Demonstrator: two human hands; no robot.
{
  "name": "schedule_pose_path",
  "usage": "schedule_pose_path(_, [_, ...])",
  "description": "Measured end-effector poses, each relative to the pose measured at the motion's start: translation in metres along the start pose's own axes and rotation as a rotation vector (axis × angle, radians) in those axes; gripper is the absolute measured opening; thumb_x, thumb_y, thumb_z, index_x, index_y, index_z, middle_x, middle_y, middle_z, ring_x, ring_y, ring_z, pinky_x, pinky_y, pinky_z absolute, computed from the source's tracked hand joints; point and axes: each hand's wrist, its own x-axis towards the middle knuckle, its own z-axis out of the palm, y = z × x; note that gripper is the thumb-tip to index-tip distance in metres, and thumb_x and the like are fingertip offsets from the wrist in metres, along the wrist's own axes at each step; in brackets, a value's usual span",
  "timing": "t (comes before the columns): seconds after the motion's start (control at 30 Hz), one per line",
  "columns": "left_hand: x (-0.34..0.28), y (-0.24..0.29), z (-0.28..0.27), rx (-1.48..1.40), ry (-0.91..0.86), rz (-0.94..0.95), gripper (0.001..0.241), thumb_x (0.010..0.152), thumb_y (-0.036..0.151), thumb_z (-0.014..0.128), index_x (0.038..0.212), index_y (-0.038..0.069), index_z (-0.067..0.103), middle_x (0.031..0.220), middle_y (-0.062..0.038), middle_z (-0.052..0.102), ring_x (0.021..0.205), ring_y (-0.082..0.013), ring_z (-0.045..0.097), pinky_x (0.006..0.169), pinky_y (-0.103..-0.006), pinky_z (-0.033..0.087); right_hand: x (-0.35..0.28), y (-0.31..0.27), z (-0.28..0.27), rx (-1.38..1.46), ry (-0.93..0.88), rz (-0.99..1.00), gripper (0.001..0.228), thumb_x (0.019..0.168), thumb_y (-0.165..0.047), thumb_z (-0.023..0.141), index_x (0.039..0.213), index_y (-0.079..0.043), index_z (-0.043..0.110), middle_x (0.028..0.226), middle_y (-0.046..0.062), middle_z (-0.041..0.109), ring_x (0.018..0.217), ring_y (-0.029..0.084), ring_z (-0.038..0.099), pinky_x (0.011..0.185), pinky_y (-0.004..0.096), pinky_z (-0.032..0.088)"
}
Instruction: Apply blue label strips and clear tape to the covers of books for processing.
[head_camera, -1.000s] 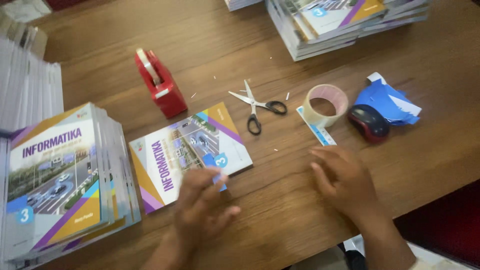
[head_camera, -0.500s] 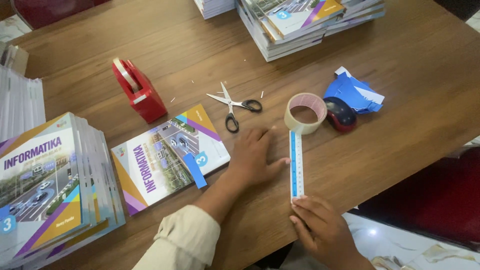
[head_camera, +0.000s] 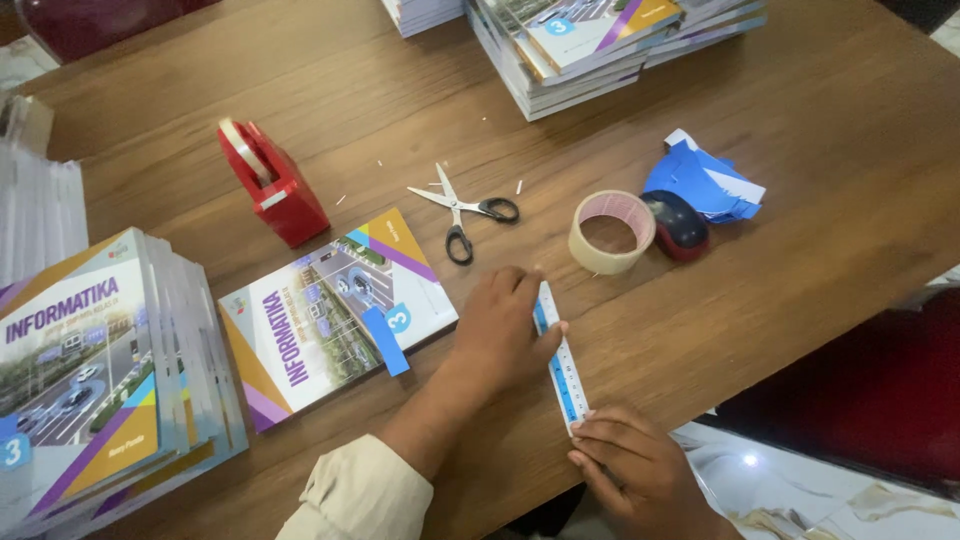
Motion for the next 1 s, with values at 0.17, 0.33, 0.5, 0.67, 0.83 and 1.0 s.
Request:
schedule_pose_path(0.17, [0.002, -0.015, -0.007, -0.098, -0.048, -0.008, 0.061, 0.079, 0.036, 0.075, 0.127, 0.003, 0.059, 0.119, -0.018, 0.066, 0.112, -0.0392, 0.057, 0.098, -0.0481, 0.043, -0.008, 0.003, 0.004, -0.031, -0.027, 0.046, 0.010, 0.083, -0.011, 0.079, 0.091, -0.005, 0.077, 0.096, 0.004, 0.078, 0.090, 0.023, 0.075, 0.088, 0.033, 0.063])
schedule_pose_path(0.33, [-0.007, -0.008, -0.050, -0.459, -0.072, -0.277, 0.008, 0.088, 0.022, 0.068, 0.085, 0.015, 0.066, 0.073, -0.001, 0.068, 0.065, -0.0171, 0.064, 0.065, -0.0352, 0.049, -0.028, 0.014, 0.009, -0.094, -0.016, 0.110, 0.022, 0.075, -0.027, 0.087, 0.089, -0.012, 0.080, 0.096, 0.000, 0.078, 0.093, 0.017, 0.075, 0.097, 0.035, 0.058])
schedule_pose_path(0.5, [-0.051, -0.001, -0.073, -0.953, 0.159, -0.418, 0.024, 0.090, 0.019, 0.076, 0.113, 0.014, 0.069, 0.081, 0.006, 0.056, 0.065, -0.0027, 0.048, 0.059, -0.0188, 0.043, 0.005, 0.032, 0.009, -0.198, -0.045, 0.317, 0.055, 0.066, -0.036, 0.089, 0.106, -0.006, 0.064, 0.133, 0.016, 0.066, 0.119, 0.031, 0.065, 0.102, 0.041, 0.050])
schedule_pose_path(0.67, [-0.080, -0.026, -0.104, -1.001, 0.393, -0.503, 0.017, 0.089, 0.013, 0.077, 0.105, 0.013, 0.070, 0.081, 0.003, 0.061, 0.067, -0.0036, 0.053, 0.061, -0.0193, 0.048, 0.090, 0.043, 0.032, -0.261, -0.253, 0.192, 0.045, 0.078, -0.046, 0.080, 0.114, -0.021, 0.073, 0.100, 0.000, 0.072, 0.093, 0.023, 0.068, 0.082, 0.036, 0.051])
schedule_pose_path(0.83, [-0.100, -0.062, -0.123, -1.219, 0.680, -0.552, 0.028, 0.088, 0.008, 0.078, 0.111, 0.002, 0.064, 0.084, -0.010, 0.065, 0.077, -0.0141, 0.069, 0.074, -0.0344, 0.069, 0.169, 0.044, 0.082, -0.026, -0.242, -0.118, 0.036, 0.090, -0.031, 0.075, 0.122, -0.017, 0.068, 0.108, 0.010, 0.069, 0.097, 0.035, 0.073, 0.079, 0.046, 0.060])
schedule_pose_path(1.0, [-0.117, -0.071, -0.141, -0.587, 0.673, -0.385, 0.038, 0.099, 0.030, 0.064, 0.126, 0.004, 0.058, 0.100, -0.017, 0.067, 0.096, -0.0302, 0.072, 0.087, -0.0492, 0.062, 0.181, 0.088, 0.119, -0.013, -0.201, -0.222, 0.039, 0.094, -0.031, 0.072, 0.128, -0.014, 0.070, 0.112, 0.013, 0.072, 0.102, 0.035, 0.072, 0.085, 0.044, 0.058])
